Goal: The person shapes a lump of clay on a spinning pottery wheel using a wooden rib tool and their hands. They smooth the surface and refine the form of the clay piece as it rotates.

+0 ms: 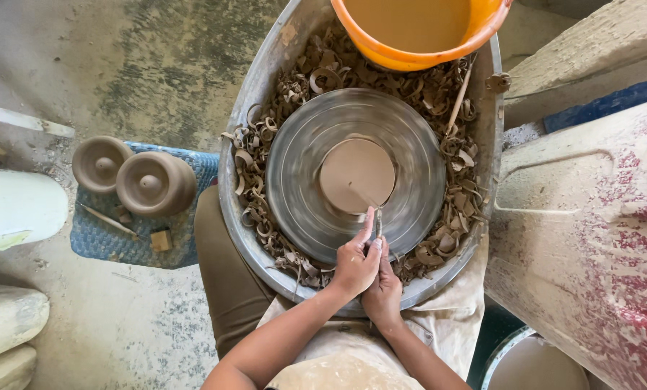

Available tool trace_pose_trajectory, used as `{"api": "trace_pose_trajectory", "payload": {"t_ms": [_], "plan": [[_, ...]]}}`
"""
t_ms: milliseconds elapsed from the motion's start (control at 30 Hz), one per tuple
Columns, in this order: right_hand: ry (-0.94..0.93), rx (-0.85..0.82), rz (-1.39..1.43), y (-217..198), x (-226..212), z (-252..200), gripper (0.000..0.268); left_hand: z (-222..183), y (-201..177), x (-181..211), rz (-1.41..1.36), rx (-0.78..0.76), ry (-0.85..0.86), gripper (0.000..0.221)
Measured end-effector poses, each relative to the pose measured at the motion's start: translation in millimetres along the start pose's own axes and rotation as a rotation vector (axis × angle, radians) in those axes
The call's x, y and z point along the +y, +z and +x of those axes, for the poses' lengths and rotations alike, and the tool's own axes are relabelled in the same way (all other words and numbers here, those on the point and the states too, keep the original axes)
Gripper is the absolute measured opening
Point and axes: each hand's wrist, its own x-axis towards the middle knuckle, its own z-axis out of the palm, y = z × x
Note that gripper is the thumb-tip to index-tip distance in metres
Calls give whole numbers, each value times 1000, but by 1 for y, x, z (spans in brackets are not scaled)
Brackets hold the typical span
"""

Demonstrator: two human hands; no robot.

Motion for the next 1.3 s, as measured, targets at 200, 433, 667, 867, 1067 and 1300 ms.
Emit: {"api": "trace_pose_trajectory", "payload": {"t_ms": [200,433,667,867,1067,1300], "plan": [[64,10,-31,-1,-13,-2,57,-2,-1,3,-35,-12,-16,66],[82,-9,-105,-2,-1,0,63,0,0,-1,2,2,4,68],[103,7,-51,-1,-9,-1,63,-1,-2,3,-43,-11,-31,67],[53,11,-58,-1,-8,-1,59,-1,0,0,-45,-9,-11,68],[-125,108,-24,0,-13,0,44,-1,4,-1,-60,90,-25,60],[-144,111,18,0,-12,-2,42,-3,1,-1,-76,107,0,60]]}}
